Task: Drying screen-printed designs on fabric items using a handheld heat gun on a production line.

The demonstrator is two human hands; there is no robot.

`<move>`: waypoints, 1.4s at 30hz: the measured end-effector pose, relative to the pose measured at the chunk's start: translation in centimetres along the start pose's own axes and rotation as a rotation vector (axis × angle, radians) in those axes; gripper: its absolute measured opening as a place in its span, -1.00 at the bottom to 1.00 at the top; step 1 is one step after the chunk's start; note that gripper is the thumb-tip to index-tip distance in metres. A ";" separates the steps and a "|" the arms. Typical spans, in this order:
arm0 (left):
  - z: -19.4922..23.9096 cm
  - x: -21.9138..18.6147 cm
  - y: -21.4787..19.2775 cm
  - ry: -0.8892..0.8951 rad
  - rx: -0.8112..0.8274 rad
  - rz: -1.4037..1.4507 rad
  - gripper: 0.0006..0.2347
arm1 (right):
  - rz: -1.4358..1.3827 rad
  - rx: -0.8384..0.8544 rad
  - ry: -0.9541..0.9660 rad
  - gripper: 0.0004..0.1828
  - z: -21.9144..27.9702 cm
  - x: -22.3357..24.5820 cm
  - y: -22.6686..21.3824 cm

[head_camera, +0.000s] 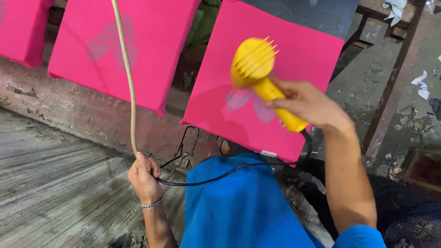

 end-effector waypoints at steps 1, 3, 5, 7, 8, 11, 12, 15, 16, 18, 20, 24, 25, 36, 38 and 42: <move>0.0 -0.1 0.0 0.005 -0.004 -0.004 -0.54 | -0.044 0.065 -0.017 -0.25 -0.3 -0.4 1.2; 0.2 -0.7 -0.1 0.009 0.005 -0.022 -0.53 | -0.002 0.141 -0.027 -0.26 0.4 -0.4 2.4; 0.2 -1.1 0.1 0.019 0.017 -0.035 -0.53 | 0.043 0.209 -0.042 -0.26 0.9 -0.3 3.0; 0.2 -1.1 0.0 0.018 0.005 -0.059 -0.52 | 0.196 0.260 -0.001 -0.24 1.3 -1.0 3.1; 0.2 -1.2 0.0 0.018 0.006 -0.058 -0.52 | 0.196 0.259 -0.001 -0.24 1.7 -0.4 3.1; 0.1 -1.2 0.2 0.021 0.014 -0.039 -0.53 | 0.249 0.058 0.169 -0.21 2.1 -1.4 0.3; 0.1 -1.0 0.2 0.016 0.013 -0.036 -0.53 | 0.209 0.023 0.075 -0.24 1.7 -1.3 -0.7; 0.1 -1.0 0.4 0.007 0.025 -0.028 -0.53 | 0.124 -0.036 -0.023 -0.29 2.1 -1.0 -2.1; 0.1 -1.1 0.6 0.006 0.034 -0.022 -0.54 | 0.081 -0.058 -0.032 -0.31 2.4 -0.8 -2.5; -0.1 -0.7 0.7 0.005 0.033 -0.020 -0.54 | 0.109 -0.053 0.001 -0.29 3.0 -1.3 -2.6; -0.1 -0.5 0.6 0.000 0.036 -0.020 -0.55 | 0.134 -0.048 0.040 -0.27 3.5 -2.3 -2.6; -0.2 0.0 0.5 -0.017 0.027 -0.001 -0.54 | 0.170 0.093 0.050 -0.25 5.0 -3.4 -1.3; -0.3 0.3 0.4 -0.025 0.018 0.011 -0.54 | 0.111 0.132 0.060 -0.24 5.6 -3.4 -0.8; -0.4 -0.4 0.6 -0.029 0.033 -0.015 -0.53 | 0.040 -0.055 0.193 -0.28 6.0 -4.2 -4.9; -0.4 -0.5 0.5 -0.023 0.031 -0.036 -0.52 | -0.014 -0.096 0.158 -0.32 5.1 -2.9 -5.2; -0.3 -0.4 0.3 -0.022 0.021 -0.004 -0.53 | 0.008 -0.190 0.072 -0.27 2.7 -1.8 -6.5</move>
Point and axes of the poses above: each hand's wrist, its own z-axis away from the middle knuckle, its own y-axis out of the palm, x = y × z, the point moved 9 cm from there along -z, towards the middle knuckle, and after that the axes turned 15 degrees about -z, right-handed, at the moved point
